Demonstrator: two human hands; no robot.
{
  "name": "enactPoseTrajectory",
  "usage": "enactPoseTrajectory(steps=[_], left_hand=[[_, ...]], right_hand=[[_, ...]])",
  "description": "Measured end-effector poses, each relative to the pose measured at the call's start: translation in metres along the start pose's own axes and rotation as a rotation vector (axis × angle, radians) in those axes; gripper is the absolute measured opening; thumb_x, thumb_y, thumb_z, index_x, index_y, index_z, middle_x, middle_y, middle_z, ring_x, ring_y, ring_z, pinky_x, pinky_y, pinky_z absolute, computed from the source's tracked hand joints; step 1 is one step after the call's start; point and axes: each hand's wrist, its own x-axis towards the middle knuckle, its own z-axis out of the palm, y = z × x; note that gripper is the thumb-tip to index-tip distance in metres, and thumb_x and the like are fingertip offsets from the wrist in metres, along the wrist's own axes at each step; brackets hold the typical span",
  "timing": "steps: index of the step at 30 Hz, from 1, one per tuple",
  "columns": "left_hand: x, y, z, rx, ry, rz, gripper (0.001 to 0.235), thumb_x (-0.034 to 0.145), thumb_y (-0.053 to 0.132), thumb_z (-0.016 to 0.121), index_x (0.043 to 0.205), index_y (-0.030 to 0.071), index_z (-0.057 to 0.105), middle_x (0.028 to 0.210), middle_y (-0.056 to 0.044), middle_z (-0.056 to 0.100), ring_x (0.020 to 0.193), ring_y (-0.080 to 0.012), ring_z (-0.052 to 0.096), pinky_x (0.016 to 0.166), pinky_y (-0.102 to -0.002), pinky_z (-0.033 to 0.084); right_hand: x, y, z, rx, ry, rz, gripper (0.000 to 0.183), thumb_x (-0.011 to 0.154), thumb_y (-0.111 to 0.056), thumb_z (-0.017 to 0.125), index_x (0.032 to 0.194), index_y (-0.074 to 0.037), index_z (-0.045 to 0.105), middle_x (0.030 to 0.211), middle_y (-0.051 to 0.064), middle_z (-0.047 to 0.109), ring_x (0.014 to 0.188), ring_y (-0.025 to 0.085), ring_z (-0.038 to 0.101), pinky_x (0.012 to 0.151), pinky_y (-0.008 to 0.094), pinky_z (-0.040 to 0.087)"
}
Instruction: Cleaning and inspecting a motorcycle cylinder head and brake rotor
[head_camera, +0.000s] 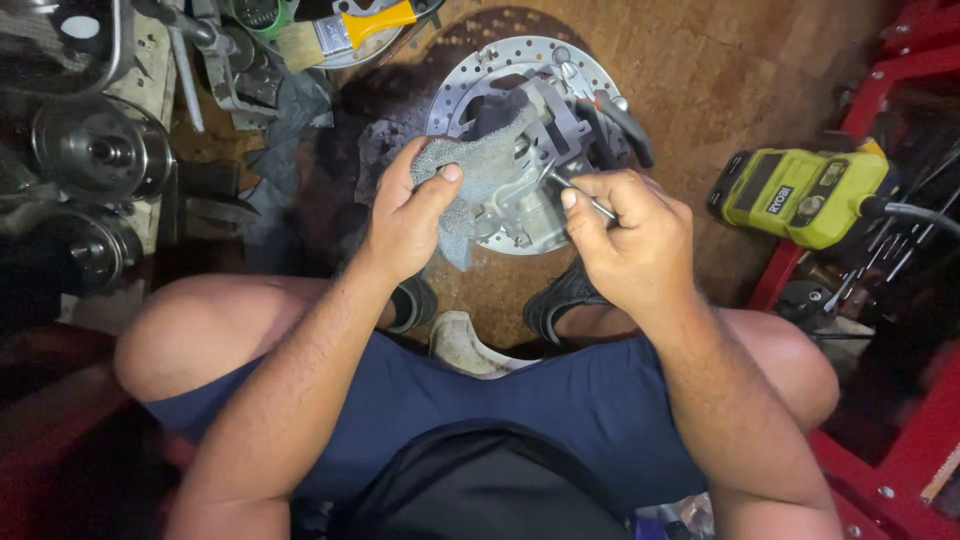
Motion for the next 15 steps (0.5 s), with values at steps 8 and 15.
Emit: enactPoseTrajectory(steps=[8, 15], left_hand=[[-0.007, 0.009, 0.001, -0.052, 0.002, 0.050, 0.014, 0.101, 0.016, 0.064, 0.110, 0.007, 0.068, 0.093, -0.003, 0.064, 0.091, -0.0119, 0.057, 0.092, -0.034, 0.051], [-0.010, 0.029, 0.011, -0.105, 0.002, 0.074, 0.016, 0.100, 0.019, 0.065, 0.111, 0.007, 0.068, 0.096, -0.003, 0.067, 0.094, -0.0104, 0.058, 0.093, -0.033, 0.051]], right_hand=[[0.000, -0.011, -0.004, 0.029, 0.028, -0.050, 0.008, 0.095, -0.008, 0.082, 0.097, -0.002, 0.079, 0.058, 0.012, 0.055, 0.057, 0.035, 0.062, 0.056, 0.043, 0.051], [-0.001, -0.010, -0.002, 0.019, 0.026, -0.083, 0.007, 0.094, -0.008, 0.082, 0.097, -0.003, 0.078, 0.059, 0.011, 0.056, 0.059, 0.037, 0.063, 0.058, 0.045, 0.052]])
